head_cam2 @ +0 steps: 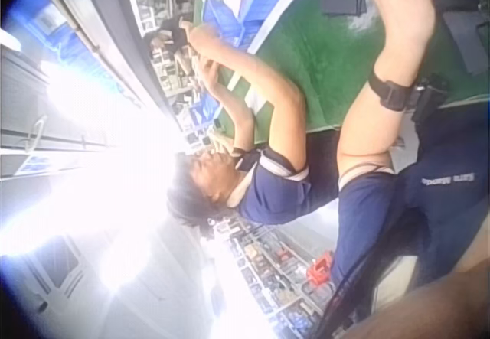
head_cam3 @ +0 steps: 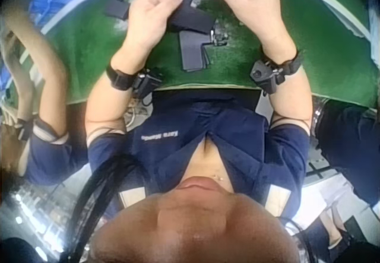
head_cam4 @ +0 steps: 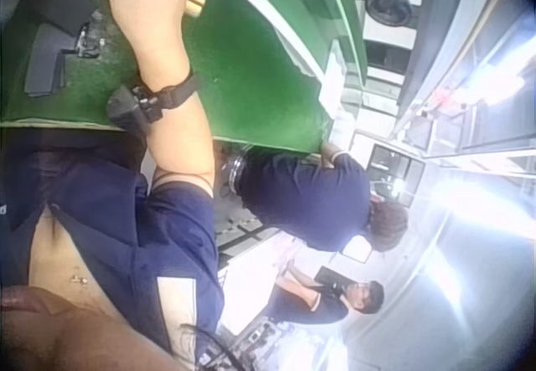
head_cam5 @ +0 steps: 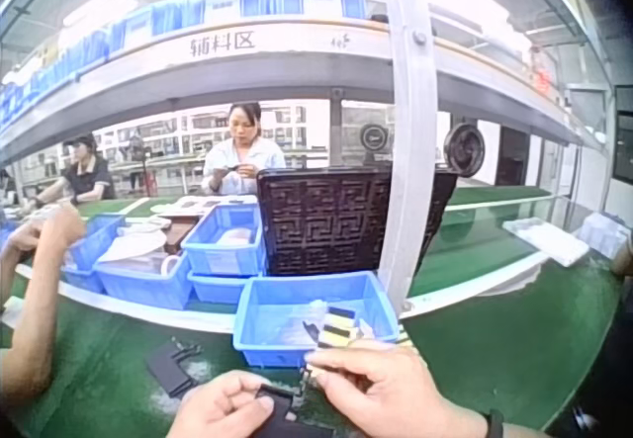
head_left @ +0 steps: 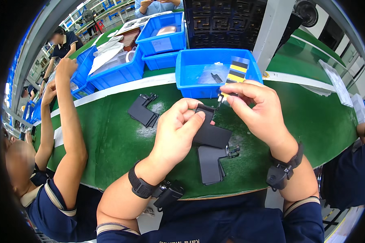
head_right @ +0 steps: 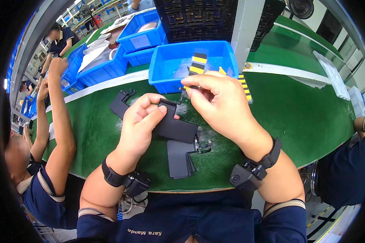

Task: Manually assemble black plastic electronic components by applying adhesive strips and connecting wiring on an assembly line.

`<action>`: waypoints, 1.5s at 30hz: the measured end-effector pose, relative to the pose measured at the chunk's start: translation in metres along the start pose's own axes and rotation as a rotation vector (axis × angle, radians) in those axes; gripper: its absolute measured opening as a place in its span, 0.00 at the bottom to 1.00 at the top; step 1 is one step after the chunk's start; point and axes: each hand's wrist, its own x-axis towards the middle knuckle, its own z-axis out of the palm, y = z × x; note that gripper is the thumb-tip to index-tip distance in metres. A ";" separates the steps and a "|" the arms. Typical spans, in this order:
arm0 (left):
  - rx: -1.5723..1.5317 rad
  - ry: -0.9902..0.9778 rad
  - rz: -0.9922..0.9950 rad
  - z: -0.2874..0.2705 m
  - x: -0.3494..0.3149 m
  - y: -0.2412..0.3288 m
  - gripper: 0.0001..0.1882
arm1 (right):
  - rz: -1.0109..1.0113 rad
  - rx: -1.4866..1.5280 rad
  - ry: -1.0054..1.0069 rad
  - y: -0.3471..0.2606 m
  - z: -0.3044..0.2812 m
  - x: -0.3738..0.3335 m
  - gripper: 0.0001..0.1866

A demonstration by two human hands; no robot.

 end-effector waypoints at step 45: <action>0.374 0.022 0.387 -0.012 0.010 0.007 0.13 | -0.036 0.302 0.097 0.008 0.033 -0.010 0.33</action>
